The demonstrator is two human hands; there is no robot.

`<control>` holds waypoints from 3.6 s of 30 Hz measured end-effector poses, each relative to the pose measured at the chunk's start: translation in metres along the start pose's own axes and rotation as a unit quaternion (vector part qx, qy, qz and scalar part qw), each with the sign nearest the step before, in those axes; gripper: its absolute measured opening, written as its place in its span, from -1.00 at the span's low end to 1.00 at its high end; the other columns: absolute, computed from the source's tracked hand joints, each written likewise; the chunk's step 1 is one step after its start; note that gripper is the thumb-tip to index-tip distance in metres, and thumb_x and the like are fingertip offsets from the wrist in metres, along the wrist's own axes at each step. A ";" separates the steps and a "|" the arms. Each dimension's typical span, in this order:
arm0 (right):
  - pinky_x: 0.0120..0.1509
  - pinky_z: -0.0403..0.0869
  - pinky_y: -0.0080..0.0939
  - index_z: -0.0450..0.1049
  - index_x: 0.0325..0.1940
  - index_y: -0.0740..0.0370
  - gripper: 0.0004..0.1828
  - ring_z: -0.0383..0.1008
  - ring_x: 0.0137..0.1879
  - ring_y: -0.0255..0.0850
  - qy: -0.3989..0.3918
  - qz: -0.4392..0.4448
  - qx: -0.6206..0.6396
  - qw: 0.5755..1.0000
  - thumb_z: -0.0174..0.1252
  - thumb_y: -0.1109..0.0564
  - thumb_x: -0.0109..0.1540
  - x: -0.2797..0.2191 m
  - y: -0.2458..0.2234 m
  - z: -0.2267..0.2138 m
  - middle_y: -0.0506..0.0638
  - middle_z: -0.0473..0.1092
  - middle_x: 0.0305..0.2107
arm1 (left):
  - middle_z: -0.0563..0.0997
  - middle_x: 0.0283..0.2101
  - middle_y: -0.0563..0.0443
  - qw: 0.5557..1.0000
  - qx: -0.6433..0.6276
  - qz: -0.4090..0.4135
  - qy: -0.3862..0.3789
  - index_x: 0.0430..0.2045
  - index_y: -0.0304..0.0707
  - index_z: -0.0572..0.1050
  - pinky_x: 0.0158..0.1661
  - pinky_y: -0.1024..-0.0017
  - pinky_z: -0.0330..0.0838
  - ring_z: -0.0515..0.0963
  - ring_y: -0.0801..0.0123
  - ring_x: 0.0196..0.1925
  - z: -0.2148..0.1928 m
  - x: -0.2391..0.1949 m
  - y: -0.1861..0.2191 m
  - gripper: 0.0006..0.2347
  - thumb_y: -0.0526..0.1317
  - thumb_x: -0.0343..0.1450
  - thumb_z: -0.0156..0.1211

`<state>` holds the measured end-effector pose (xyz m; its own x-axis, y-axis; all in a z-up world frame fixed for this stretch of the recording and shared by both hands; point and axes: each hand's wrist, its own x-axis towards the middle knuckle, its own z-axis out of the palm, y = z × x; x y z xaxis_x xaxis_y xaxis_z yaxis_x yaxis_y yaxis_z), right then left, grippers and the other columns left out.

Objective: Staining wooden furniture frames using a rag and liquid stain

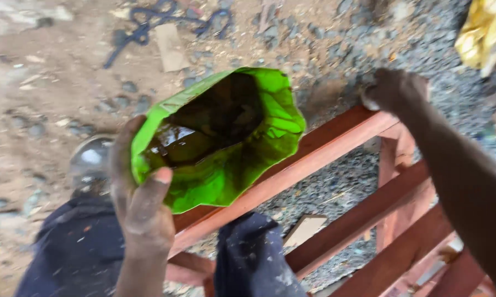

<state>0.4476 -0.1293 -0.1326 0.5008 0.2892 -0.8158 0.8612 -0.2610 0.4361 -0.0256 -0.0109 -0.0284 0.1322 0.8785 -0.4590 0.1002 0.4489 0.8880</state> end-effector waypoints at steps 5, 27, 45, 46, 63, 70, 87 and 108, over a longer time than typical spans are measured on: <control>-0.12 0.57 0.14 0.57 0.01 -0.08 -0.53 0.61 -0.05 0.16 -0.037 -0.038 0.092 0.994 0.09 -0.26 0.14 -0.069 -0.158 0.070 0.11 0.58 -0.19 | 0.41 0.25 -0.21 0.993 -0.104 -0.048 -0.021 0.27 -0.38 0.25 0.31 0.26 0.35 0.43 0.09 0.31 -0.030 -0.004 0.010 -0.34 -0.02 0.30 0.27; -0.06 0.56 0.16 0.49 0.11 0.13 -0.52 0.62 -0.02 0.21 -0.094 0.058 0.130 0.985 -0.03 -0.17 0.26 -0.236 -0.391 0.020 0.21 0.58 -0.14 | 0.38 0.25 -0.21 0.991 -0.067 -0.042 -0.106 0.26 -0.31 0.25 0.28 0.25 0.39 0.40 0.09 0.33 -0.149 0.022 0.045 -0.36 0.04 0.33 0.25; -0.46 0.53 0.10 0.46 -0.45 -0.27 -0.76 0.61 -0.43 0.02 -0.034 -0.151 0.253 0.955 0.17 -0.33 0.13 -0.310 -0.595 0.234 -0.18 0.37 -0.64 | 0.29 0.00 -0.31 0.988 -0.001 -0.073 -0.133 0.32 -0.25 0.28 0.24 -0.20 0.12 0.32 -0.07 0.12 -0.167 0.035 0.057 -0.29 0.05 0.26 0.26; -0.46 0.53 0.10 0.46 -0.45 -0.27 -0.76 0.61 -0.43 0.02 -0.034 -0.146 0.252 0.956 0.17 -0.33 0.13 -0.324 -0.596 0.223 -0.18 0.37 -0.64 | 0.29 0.00 -0.31 0.988 -0.005 -0.073 -0.137 0.32 -0.25 0.28 0.24 -0.20 0.12 0.32 -0.07 0.12 -0.169 0.036 0.058 -0.29 0.05 0.26 0.26; 0.05 0.51 0.27 0.49 0.09 -0.36 -0.62 0.57 0.01 0.26 0.024 0.195 0.433 0.880 0.21 -0.21 0.17 -0.452 -0.226 -0.133 0.16 0.59 -0.24 | 0.22 0.03 -0.39 0.975 0.016 -0.135 -0.176 0.29 -0.20 0.32 0.17 -0.11 0.36 0.38 -0.11 0.07 -0.150 0.004 0.111 -0.27 -0.01 0.16 0.31; -0.22 0.52 0.01 0.40 0.39 -0.26 -0.20 0.57 -0.23 -0.02 0.207 -0.161 0.347 0.901 0.32 0.11 0.04 -0.437 -0.212 -0.170 -0.04 0.51 -0.16 | 0.21 0.09 -0.10 0.947 0.137 -0.192 -0.216 0.24 -0.02 0.39 0.01 0.30 0.62 0.39 0.16 0.12 -0.118 0.006 0.179 -0.23 0.10 0.03 0.17; -0.19 0.49 0.16 0.66 -0.05 -0.09 -0.65 0.60 -0.12 0.05 0.051 -0.016 0.490 0.870 0.37 -0.09 0.10 -0.396 -0.186 -0.188 0.03 0.53 -0.23 | 0.19 0.09 -0.38 0.933 0.135 -0.155 -0.294 0.29 -0.09 0.31 0.02 -0.06 0.47 0.38 -0.11 0.08 -0.081 0.019 0.234 -0.27 0.07 0.16 0.27; -0.50 0.13 -0.28 0.52 -0.69 0.42 -0.88 0.14 -0.63 -0.29 -0.099 -0.163 0.666 0.721 0.15 0.42 -0.05 -0.392 -0.106 -0.174 -0.01 0.13 -0.79 | 0.27 0.04 -0.42 0.889 0.226 -0.191 -0.350 0.26 -0.16 0.33 0.07 0.00 0.40 0.36 -0.08 0.14 -0.006 0.017 0.238 -0.27 0.27 0.24 0.16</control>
<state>0.1752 -0.0541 0.2069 0.1544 0.4320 -0.8885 0.0172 -0.9004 -0.4348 -0.0056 0.1115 0.1753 0.5687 0.2876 -0.7706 0.6350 0.4420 0.6335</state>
